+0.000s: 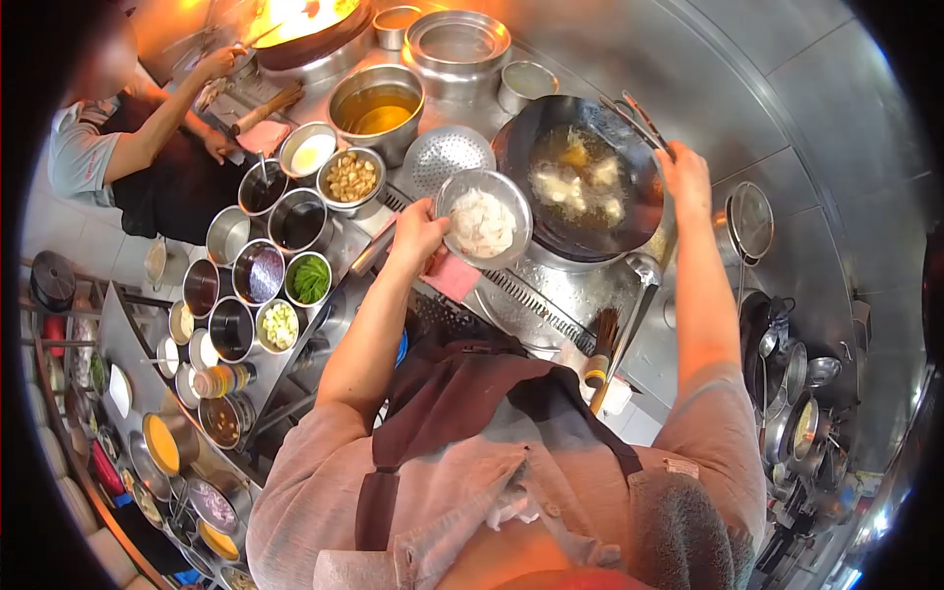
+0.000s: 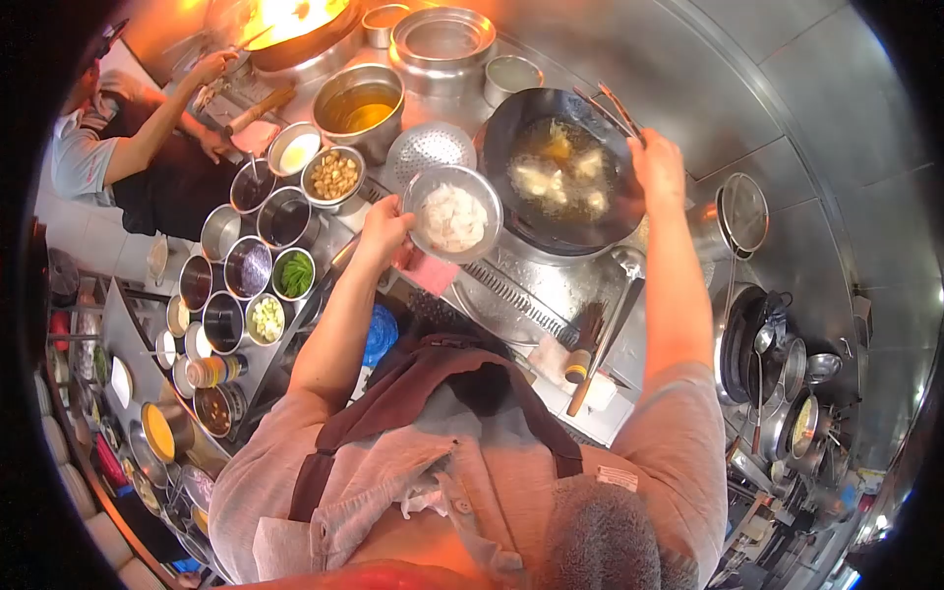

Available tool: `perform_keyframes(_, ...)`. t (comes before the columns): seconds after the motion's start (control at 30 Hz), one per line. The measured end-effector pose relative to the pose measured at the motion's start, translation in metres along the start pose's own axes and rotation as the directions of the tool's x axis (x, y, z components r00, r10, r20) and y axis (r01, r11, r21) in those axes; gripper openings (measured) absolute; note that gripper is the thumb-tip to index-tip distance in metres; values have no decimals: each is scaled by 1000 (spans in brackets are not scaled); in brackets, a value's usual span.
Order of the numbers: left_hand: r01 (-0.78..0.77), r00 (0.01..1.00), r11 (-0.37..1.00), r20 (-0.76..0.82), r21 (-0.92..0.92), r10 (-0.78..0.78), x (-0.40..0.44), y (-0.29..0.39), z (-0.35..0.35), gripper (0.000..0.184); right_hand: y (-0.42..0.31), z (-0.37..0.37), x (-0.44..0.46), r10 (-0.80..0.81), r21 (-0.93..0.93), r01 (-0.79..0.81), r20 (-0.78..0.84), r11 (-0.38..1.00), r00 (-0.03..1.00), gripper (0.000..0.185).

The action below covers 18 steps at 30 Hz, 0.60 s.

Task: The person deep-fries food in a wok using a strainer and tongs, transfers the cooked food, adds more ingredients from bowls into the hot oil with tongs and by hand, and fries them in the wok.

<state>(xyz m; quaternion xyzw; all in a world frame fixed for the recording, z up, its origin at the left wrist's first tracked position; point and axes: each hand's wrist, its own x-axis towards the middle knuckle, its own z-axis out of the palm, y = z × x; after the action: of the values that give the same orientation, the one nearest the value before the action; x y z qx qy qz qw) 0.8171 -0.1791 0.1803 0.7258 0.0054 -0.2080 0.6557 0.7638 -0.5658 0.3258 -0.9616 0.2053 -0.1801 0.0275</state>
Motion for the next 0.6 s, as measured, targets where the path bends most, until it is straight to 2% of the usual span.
perform_keyframes(0.03,11,1000,1000,-11,14,-11,1,-1,-4,10,-9,-15,-13,-49,56,51,-36,997,998,27)
perform_keyframes(0.1,14,1000,1000,-25,25,-13,-2,3,-7,10,-23,-36,-50,-101,251,89,35,964,994,32)
perform_keyframes(0.17,-135,990,989,-41,61,138,-4,9,-5,12,-29,-36,-88,-350,286,323,47,902,936,32)
perform_keyframes(0.23,-159,987,987,-7,7,159,-3,11,-3,13,-56,-47,-125,-383,332,303,209,893,900,30)
perform_keyframes(0.3,-146,989,988,11,44,146,-3,16,2,13,-60,-33,-139,-547,278,488,201,827,813,25)
perform_keyframes(0.43,-197,980,975,51,101,193,-3,20,13,17,-62,-33,-145,-468,241,415,241,878,850,20)
perform_keyframes(0.5,-184,982,974,58,130,178,0,18,15,17,-56,-40,-146,-459,249,410,185,877,869,19)
perform_keyframes(0.6,-183,983,965,48,190,177,4,12,18,16,-45,-60,-141,-350,297,305,114,905,930,19)
